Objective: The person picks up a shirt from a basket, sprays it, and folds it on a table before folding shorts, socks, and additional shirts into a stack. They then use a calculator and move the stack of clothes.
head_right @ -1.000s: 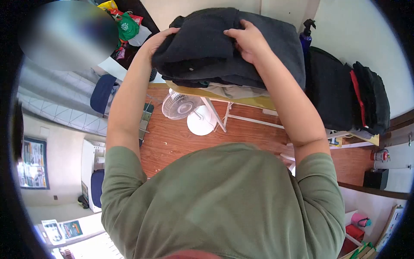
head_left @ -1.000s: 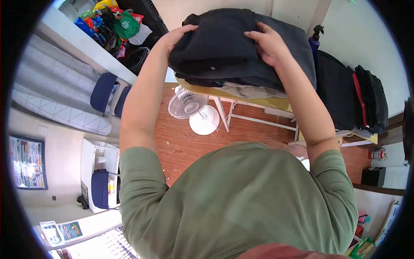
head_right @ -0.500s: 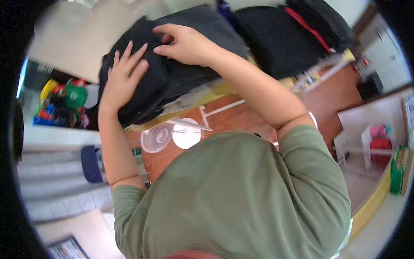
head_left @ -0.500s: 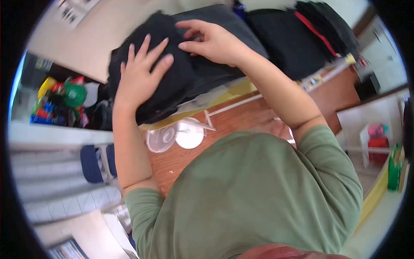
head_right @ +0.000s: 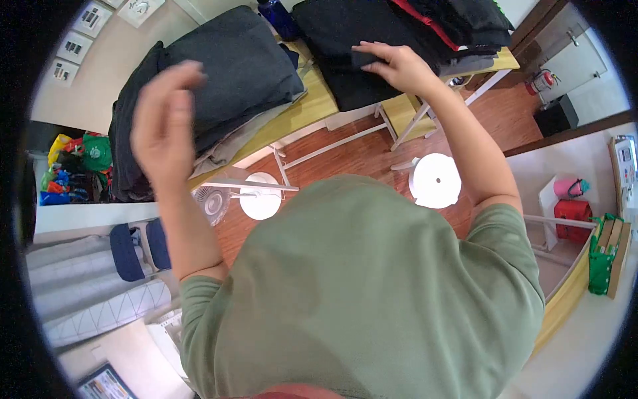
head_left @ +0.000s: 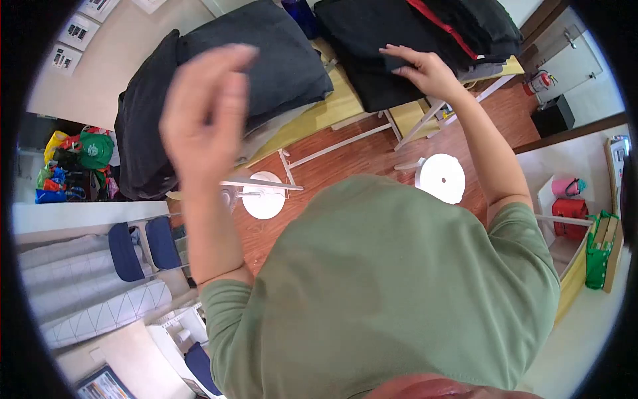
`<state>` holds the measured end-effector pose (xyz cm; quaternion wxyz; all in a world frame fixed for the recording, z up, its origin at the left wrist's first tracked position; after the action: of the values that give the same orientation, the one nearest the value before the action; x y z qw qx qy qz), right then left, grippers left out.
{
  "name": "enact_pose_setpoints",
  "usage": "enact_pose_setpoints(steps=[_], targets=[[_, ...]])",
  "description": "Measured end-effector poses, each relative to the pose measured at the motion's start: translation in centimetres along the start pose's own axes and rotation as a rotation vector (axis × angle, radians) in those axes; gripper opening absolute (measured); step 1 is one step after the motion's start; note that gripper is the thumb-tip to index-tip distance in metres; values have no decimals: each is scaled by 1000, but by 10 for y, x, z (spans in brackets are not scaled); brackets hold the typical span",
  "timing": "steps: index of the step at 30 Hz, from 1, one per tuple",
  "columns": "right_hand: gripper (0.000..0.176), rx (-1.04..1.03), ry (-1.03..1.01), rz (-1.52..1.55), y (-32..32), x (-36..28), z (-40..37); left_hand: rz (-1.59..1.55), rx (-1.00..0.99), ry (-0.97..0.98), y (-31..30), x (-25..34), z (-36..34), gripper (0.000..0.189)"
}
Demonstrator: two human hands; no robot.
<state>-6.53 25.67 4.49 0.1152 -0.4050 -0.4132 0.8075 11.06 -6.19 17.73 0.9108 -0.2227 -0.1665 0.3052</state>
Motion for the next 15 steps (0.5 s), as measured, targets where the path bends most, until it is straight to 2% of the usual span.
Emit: enact_pose_setpoints(steps=[2,3,4,6,8,9,12,13,15], targets=[[37,-26,317,294,-5,8,1,-167,-97,-282,56,10,-20,20],[35,8,248,352,-4,12,0,-263,-110,-448,87,9,-34,22],[44,-7,217,257,0,24,0,-360,-119,-614,116,4,-48,25],[60,23,-310,-194,-4,-3,-8,-540,-146,-910,164,-8,-73,38],[66,39,-332,-506,-1,-26,-22,-433,-102,-979,195,-3,-79,57],[67,65,-348,-637,0,-34,-27,-509,-91,-1103,208,-7,-79,70],[55,84,-276,-421,-2,-7,-17,-1076,200,-1309,224,-16,-48,73],[50,147,-272,-360,-7,-5,-13,-1154,265,-1354,230,-24,-41,76],[50,134,-173,-278,-24,-21,-15,-1382,374,-1434,232,-27,-17,77]])
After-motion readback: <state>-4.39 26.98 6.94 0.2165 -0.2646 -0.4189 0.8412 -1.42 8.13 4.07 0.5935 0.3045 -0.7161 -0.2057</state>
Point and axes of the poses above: each hand's wrist, its own z-axis towards the middle knuckle, its own y-axis out of the palm, x = y × z, the point moved 2 cm from there along z, towards the middle knuckle, and after that the axes turned 10 degrees about y, right-handed, at the moved point
